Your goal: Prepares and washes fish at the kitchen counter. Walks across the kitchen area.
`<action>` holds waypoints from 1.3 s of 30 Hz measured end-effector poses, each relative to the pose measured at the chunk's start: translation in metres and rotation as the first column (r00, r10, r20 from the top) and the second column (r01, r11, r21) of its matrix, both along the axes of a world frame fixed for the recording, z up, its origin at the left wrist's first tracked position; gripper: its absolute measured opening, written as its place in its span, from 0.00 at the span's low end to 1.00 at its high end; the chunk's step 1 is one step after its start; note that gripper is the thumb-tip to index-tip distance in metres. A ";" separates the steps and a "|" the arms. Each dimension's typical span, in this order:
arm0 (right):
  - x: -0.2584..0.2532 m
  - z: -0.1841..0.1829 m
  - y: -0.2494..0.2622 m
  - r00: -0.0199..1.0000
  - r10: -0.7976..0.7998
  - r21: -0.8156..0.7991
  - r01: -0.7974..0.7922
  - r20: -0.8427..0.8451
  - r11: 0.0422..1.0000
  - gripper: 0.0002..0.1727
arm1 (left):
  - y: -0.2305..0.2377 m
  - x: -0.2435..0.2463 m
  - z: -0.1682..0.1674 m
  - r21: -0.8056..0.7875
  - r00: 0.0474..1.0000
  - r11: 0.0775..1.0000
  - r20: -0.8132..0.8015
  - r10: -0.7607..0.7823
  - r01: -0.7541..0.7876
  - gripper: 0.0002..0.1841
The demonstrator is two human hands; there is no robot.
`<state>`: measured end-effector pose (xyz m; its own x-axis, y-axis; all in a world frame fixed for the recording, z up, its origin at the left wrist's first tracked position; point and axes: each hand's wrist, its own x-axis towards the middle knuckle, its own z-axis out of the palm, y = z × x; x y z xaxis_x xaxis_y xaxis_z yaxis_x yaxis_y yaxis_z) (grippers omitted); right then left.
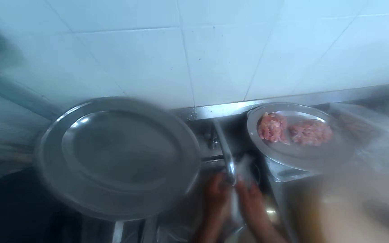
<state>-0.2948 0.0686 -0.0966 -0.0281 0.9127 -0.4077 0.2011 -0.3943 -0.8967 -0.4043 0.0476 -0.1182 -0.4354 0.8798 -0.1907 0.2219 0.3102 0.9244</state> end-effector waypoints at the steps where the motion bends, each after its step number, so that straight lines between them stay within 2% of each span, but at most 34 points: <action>1: 0.000 0.000 -0.002 0.998 0.059 0.013 -0.059 -0.005 0.998 0.26 | 0.000 0.001 0.001 -0.011 0.983 1.000 0.181 0.003 -0.001 0.18; 3: -0.001 0.000 -0.009 0.970 0.238 0.042 -0.236 -0.044 0.971 0.31 | -0.005 -0.002 0.001 -0.022 0.889 0.993 0.443 0.117 -0.119 0.16; 4: -0.002 0.001 -0.010 0.943 0.329 0.056 -0.326 -0.059 0.944 0.35 | -0.010 -0.006 -0.002 -0.028 0.870 0.987 0.469 0.154 -0.160 0.16; 5: -0.003 0.002 -0.009 0.921 0.386 0.069 -0.383 -0.050 0.921 0.38 | -0.014 -0.013 -0.005 -0.044 0.887 0.984 0.428 0.172 -0.170 0.18; 7: -0.001 0.001 -0.005 0.922 0.384 0.063 -0.386 0.039 0.920 0.37 | -0.028 -0.024 -0.012 -0.110 0.984 0.991 0.148 0.098 -0.082 0.20; 8: 0.001 -0.003 -0.002 0.934 0.338 0.074 -0.348 0.118 0.935 0.35 | -0.038 -0.030 -0.018 -0.177 0.998 0.984 -0.044 -0.037 0.028 0.23; 9: 0.005 -0.008 0.001 0.938 0.278 0.100 -0.303 0.209 0.948 0.33 | -0.049 -0.036 -0.028 -0.282 0.955 0.949 -0.215 -0.204 0.139 0.31; 10: 0.009 -0.015 0.003 0.926 0.224 0.118 -0.269 0.303 0.956 0.32 | -0.058 -0.037 -0.039 -0.384 0.878 0.902 -0.341 -0.336 0.196 0.43; 11: 0.014 -0.021 0.007 0.904 0.189 0.118 -0.251 0.383 0.961 0.33 | -0.064 -0.035 -0.048 -0.459 0.811 0.863 -0.411 -0.416 0.210 0.54; 13: 0.022 -0.030 0.011 0.849 0.188 0.066 -0.252 0.494 0.966 0.34 | -0.063 -0.028 -0.057 -0.546 0.779 0.820 -0.434 -0.452 0.172 0.63; 15: 0.027 -0.035 0.012 0.804 0.224 -0.014 -0.260 0.550 0.966 0.36 | -0.046 -0.032 -0.055 -0.630 0.858 0.763 -0.306 -0.413 0.143 0.61; 18: 0.032 -0.042 0.013 0.778 0.275 -0.087 -0.275 0.565 0.957 0.37 | -0.037 -0.054 -0.057 -0.629 0.953 0.759 -0.097 -0.287 0.164 0.54; 20: 0.031 -0.050 0.011 0.792 0.327 -0.094 -0.327 0.515 0.940 0.37 | -0.052 -0.070 -0.058 -0.586 0.987 0.799 0.017 -0.158 0.137 0.48; 22: 0.026 -0.053 0.009 0.753 0.453 -0.105 -0.463 0.476 0.880 0.36 | -0.071 -0.083 -0.054 -0.482 0.982 0.875 0.176 0.063 0.030 0.39; 24: 0.019 -0.052 0.003 0.720 0.470 0.029 -0.561 0.510 0.828 0.30 | -0.084 -0.087 -0.041 -0.346 0.879 0.934 0.415 0.234 -0.085 0.30; 25: 0.015 -0.052 -0.001 0.773 0.404 0.161 -0.535 0.488 0.829 0.27 | -0.085 -0.085 -0.036 -0.293 0.809 0.947 0.519 0.275 -0.134 0.28; 26: 0.010 -0.047 -0.003 0.844 0.363 0.252 -0.479 0.395 0.841 0.26 | -0.081 -0.081 -0.032 -0.251 0.753 0.952 0.589 0.292 -0.172 0.27; 27: 0.007 -0.037 -0.003 0.896 0.380 0.247 -0.431 0.228 0.868 0.26 | -0.074 -0.075 -0.028 -0.212 0.721 0.958 0.631 0.286 -0.194 0.28; 29: 0.003 -0.016 -0.003 0.895 0.436 0.098 -0.427 -0.098 0.899 0.28 | -0.052 -0.060 -0.021 -0.133 0.669 0.973 0.708 0.226 -0.188 0.27; 31: 0.005 -0.013 -0.002 0.903 0.406 0.038 -0.405 -0.140 0.914 0.25 | -0.030 -0.045 -0.010 -0.119 0.626 0.982 0.758 0.186 -0.149 0.24; 34: 0.014 -0.005 0.015 0.945 0.243 -0.019 -0.253 -0.220 0.967 0.12 | -0.008 -0.038 0.012 -0.229 0.544 0.973 0.815 0.200 -0.015 0.19; 36: 0.014 -0.006 0.020 0.956 0.164 -0.051 -0.182 -0.244 0.982 0.13 | -0.004 -0.033 0.018 -0.247 0.417 0.969 0.883 0.214 0.025 0.16; 37: 0.014 -0.008 0.022 0.961 0.135 -0.069 -0.156 -0.240 0.985 0.15 | -0.002 -0.031 0.016 -0.239 0.388 0.971 0.896 0.214 0.016 0.16; 39: 0.011 -0.014 0.025 0.970 0.132 -0.048 -0.145 -0.203 0.988 0.16 | 0.003 -0.032 0.008 -0.225 0.415 0.974 0.887 0.203 0.003 0.17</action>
